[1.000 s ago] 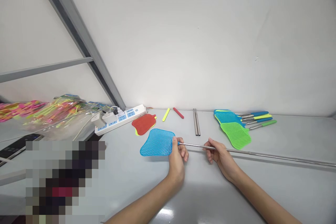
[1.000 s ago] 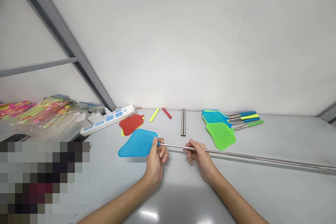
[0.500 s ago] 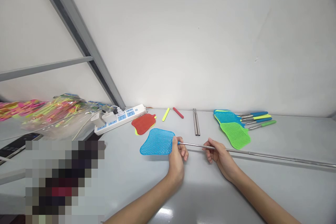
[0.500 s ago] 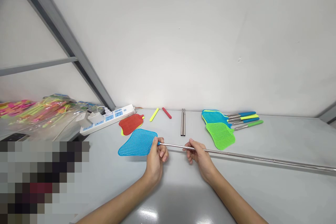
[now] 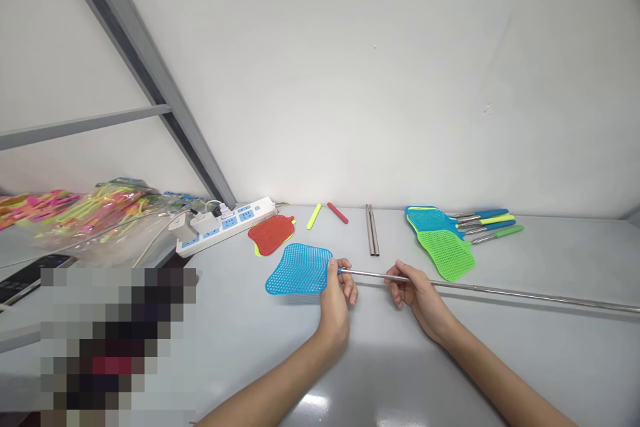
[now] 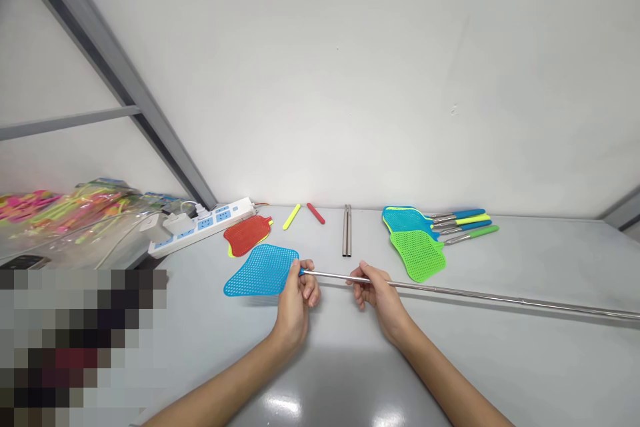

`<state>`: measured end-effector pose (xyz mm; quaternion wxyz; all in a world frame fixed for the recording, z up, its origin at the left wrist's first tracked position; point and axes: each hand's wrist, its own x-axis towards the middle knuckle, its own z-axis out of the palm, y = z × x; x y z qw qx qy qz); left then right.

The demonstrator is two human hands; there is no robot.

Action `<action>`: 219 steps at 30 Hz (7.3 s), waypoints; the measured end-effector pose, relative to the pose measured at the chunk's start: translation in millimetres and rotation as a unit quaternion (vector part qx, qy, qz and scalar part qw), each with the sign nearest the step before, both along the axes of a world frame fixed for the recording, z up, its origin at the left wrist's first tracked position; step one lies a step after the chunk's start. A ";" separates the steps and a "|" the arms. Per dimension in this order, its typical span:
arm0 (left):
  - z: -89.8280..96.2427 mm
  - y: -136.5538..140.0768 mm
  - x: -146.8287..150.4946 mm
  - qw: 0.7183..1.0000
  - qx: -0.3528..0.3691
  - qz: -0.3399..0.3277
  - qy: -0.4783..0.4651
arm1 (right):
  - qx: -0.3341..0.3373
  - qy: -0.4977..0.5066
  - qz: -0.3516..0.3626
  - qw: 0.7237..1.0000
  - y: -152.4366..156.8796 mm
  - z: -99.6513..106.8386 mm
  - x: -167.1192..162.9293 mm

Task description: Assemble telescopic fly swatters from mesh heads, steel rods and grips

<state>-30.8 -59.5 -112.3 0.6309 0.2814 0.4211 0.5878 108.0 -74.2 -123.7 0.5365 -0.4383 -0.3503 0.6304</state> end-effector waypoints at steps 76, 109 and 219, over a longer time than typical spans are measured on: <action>2.8 -2.8 1.2 1.000 -0.013 -0.017 -0.023 | 0.002 0.103 -0.194 0.976 6.1 4.1 13.0; -2.4 -5.6 0.0 0.990 -0.033 0.057 -0.123 | 0.067 0.072 -0.303 0.948 1.9 0.6 8.8; 38.1 30.4 -40.9 0.795 0.332 0.054 0.505 | -0.086 0.118 -0.042 0.988 10.8 2.4 19.3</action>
